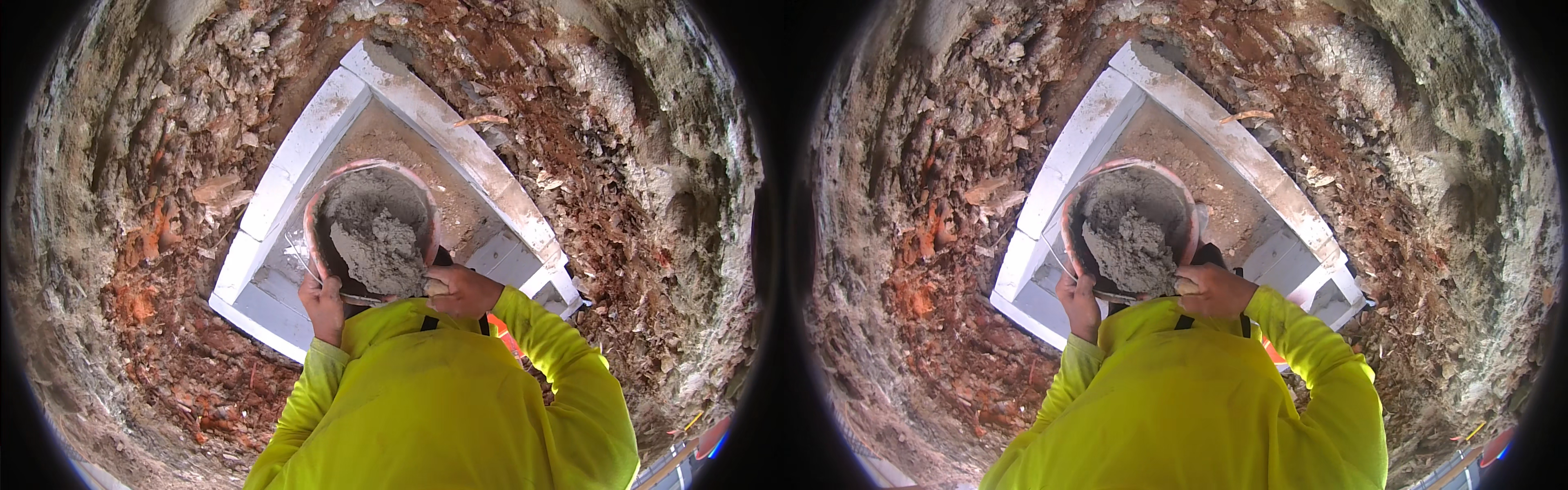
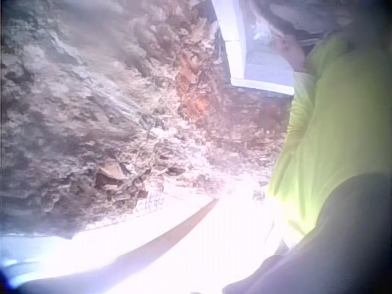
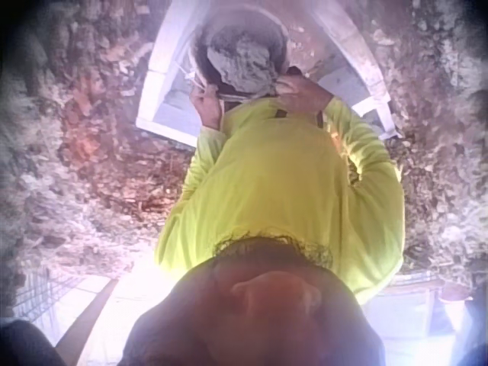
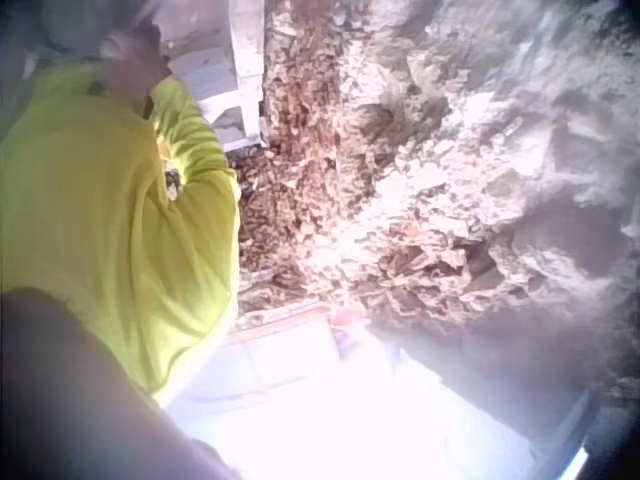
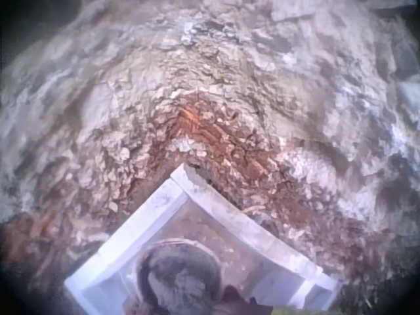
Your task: The person places concrete blocks into a circular foundation, taps them with a hammer, and applies mortar between the blocks using a trowel. The person also scoops mortar from a bucket and spreads it along the joints of the block structure.
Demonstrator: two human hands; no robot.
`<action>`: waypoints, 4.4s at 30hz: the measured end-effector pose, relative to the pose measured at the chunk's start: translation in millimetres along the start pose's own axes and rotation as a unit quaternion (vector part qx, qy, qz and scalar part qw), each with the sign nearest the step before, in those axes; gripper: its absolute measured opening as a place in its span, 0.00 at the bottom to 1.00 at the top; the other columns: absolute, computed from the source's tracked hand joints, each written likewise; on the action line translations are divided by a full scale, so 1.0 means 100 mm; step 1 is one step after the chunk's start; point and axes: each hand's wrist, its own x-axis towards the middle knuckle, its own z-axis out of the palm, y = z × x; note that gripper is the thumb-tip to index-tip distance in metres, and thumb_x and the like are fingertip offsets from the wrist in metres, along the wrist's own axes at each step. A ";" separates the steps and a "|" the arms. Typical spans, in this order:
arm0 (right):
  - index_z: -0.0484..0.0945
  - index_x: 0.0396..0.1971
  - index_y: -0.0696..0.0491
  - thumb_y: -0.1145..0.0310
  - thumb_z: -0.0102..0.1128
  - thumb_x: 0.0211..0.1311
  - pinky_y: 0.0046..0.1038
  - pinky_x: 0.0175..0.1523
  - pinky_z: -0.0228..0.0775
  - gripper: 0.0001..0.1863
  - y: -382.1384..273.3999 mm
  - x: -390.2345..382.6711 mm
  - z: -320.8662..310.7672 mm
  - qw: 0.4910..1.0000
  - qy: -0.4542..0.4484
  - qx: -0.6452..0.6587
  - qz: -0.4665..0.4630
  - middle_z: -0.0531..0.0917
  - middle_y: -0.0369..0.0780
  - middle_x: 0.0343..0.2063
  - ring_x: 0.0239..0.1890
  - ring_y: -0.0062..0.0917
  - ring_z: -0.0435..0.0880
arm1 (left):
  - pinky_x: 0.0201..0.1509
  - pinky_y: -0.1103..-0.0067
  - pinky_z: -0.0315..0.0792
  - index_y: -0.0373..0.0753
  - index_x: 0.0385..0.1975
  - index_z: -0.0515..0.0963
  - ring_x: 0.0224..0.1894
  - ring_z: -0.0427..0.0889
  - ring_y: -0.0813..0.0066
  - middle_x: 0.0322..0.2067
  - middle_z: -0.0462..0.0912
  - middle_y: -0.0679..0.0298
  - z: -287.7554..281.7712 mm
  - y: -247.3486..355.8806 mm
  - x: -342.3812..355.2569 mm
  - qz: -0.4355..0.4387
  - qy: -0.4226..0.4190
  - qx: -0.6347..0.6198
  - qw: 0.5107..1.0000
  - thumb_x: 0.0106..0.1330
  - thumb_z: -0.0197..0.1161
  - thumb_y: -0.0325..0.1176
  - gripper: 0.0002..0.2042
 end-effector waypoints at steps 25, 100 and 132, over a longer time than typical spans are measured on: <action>0.66 0.56 0.61 0.64 0.44 0.63 0.48 0.46 0.75 0.24 1.50 2.68 -2.14 0.855 0.248 -0.418 0.180 0.84 0.55 0.35 0.40 0.52 0.83 | 0.45 0.83 0.69 0.26 0.50 0.75 0.41 0.74 0.81 0.41 0.80 0.66 -0.45 0.18 0.13 -0.055 0.031 0.095 0.994 0.56 0.47 0.20 0.20; 0.74 0.42 0.51 0.59 0.58 0.59 0.28 0.21 0.71 0.15 -0.13 2.81 -1.14 0.929 0.217 0.271 0.130 0.76 0.36 0.23 0.18 0.23 0.75 | 0.31 0.88 0.63 0.30 0.60 0.71 0.29 0.68 0.90 0.31 0.75 0.76 -0.48 0.22 0.04 -0.051 0.149 -0.091 0.983 0.57 0.48 0.20 0.26; 0.69 0.38 0.57 0.70 0.57 0.62 0.25 0.22 0.68 0.10 0.10 0.49 0.31 0.963 -0.120 -0.078 0.228 0.70 0.34 0.19 0.17 0.19 0.74 | 0.40 0.81 0.69 0.27 0.57 0.71 0.34 0.72 0.79 0.36 0.77 0.63 0.10 -0.45 -0.53 0.147 0.069 -0.050 0.985 0.53 0.50 0.21 0.27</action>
